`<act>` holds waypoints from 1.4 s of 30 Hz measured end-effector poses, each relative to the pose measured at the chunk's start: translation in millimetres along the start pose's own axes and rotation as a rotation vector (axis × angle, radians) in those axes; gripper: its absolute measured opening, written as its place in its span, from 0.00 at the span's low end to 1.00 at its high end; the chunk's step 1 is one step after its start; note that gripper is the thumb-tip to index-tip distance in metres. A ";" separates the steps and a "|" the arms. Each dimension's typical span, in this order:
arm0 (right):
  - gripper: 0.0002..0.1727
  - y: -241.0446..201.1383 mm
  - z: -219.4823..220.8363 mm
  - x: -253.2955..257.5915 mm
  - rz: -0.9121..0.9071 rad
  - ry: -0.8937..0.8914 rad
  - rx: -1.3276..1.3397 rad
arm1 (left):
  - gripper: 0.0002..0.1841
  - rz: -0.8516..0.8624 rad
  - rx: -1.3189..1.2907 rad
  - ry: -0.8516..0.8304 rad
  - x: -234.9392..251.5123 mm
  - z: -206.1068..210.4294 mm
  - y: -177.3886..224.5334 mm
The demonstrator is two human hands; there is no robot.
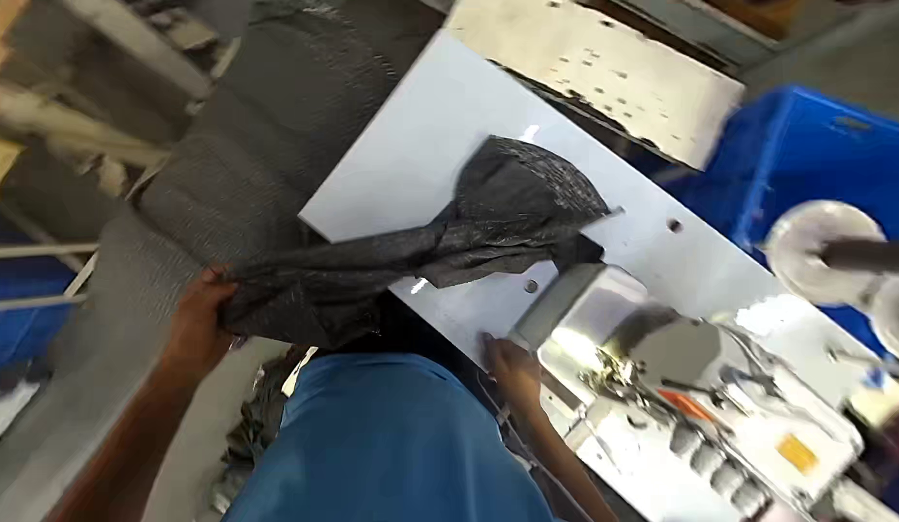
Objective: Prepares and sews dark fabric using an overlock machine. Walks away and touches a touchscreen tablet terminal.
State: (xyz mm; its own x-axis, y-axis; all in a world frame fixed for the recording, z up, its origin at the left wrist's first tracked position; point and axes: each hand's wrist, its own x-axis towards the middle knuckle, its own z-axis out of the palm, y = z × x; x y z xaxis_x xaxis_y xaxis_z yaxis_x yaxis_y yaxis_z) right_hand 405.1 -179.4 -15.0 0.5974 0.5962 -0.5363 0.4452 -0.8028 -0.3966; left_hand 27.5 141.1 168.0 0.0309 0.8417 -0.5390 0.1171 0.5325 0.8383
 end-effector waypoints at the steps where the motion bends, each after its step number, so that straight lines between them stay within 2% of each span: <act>1: 0.37 -2.2 -2.6 4.1 0.054 -0.057 0.010 | 0.13 0.033 -0.004 0.046 -13.4 -12.8 15.5; 5: 0.40 -21.1 -7.8 6.3 0.156 -0.155 0.060 | 0.13 0.307 -0.057 0.132 -73.6 -50.8 86.2; 7: 0.42 -23.1 -8.2 1.6 0.170 -0.146 0.033 | 0.13 0.464 -0.121 0.257 -111.8 -90.0 99.3; 8: 0.42 -24.7 -7.4 0.7 0.170 -0.131 0.017 | 0.12 0.514 -0.177 0.386 -134.3 -114.8 92.6; 9: 0.42 -26.0 -6.5 -0.1 0.168 -0.115 0.005 | 0.11 0.518 -0.183 0.582 -155.4 -136.5 81.2; 10: 0.42 -26.9 -5.3 0.1 0.162 -0.100 -0.006 | 0.10 0.486 -0.101 0.742 -174.2 -157.0 66.6; 11: 0.41 -26.5 -4.6 0.9 0.153 -0.098 -0.014 | 0.12 0.408 0.081 0.825 -193.0 -179.2 47.1; 13: 0.41 -23.3 -5.3 -1.7 0.119 -0.120 -0.011 | 0.23 0.181 0.473 0.791 -234.7 -208.7 7.9; 14: 0.40 -21.1 -4.3 -1.2 0.094 -0.126 0.002 | 0.27 0.028 0.651 0.689 -251.7 -211.0 -9.7; 16: 0.40 -17.6 -3.3 2.1 0.050 -0.140 0.008 | 0.30 -0.378 0.924 0.373 -268.1 -200.5 -45.9; 18: 0.40 -12.7 -3.2 3.5 0.006 -0.168 -0.024 | 0.26 -0.675 1.012 0.085 -275.7 -195.1 -91.1; 20: 0.38 -16.0 -5.7 4.4 -0.085 -0.214 -0.083 | 0.23 -0.724 0.914 0.062 -285.5 -199.7 -130.8; 23: 0.28 -26.0 -4.8 14.6 -0.305 -0.260 -0.205 | 0.19 -0.626 0.647 0.173 -302.9 -214.2 -167.0; 25: 0.23 -51.4 -2.8 22.3 -0.460 -0.249 -0.245 | 0.15 -0.471 0.322 0.366 -310.7 -218.2 -171.9; 28: 0.20 -119.4 8.1 37.6 -0.673 -0.220 -0.262 | 0.14 -0.236 -0.124 0.667 -300.7 -221.5 -141.9; 31: 0.21 -194.3 21.4 53.4 -0.870 -0.236 -0.313 | 0.10 -0.063 -0.283 0.725 -303.7 -229.1 -100.2; 33: 0.25 -245.5 33.1 59.7 -0.946 -0.262 -0.359 | 0.08 0.060 -0.319 0.682 -316.1 -251.1 -96.2; 35: 0.34 -288.0 46.0 59.1 -0.963 -0.268 -0.436 | 0.08 0.177 -0.343 0.744 -331.2 -280.0 -107.7; 39: 0.53 -340.9 67.4 48.8 -0.867 -0.232 -0.650 | 0.14 0.421 -0.445 1.132 -353.0 -322.6 -137.2; 42: 0.58 -347.6 85.1 44.9 -0.874 -0.179 -0.763 | 0.18 0.504 -0.674 1.526 -360.1 -335.8 -146.5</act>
State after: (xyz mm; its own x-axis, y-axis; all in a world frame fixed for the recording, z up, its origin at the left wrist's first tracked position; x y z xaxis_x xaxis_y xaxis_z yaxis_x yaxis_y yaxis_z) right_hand 220.4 126.3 35.3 -0.1843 0.8868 -0.4239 0.9784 0.1244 -0.1652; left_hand -334.1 -210.2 266.8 -0.9994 0.0328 -0.0148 -0.0204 -0.1790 0.9836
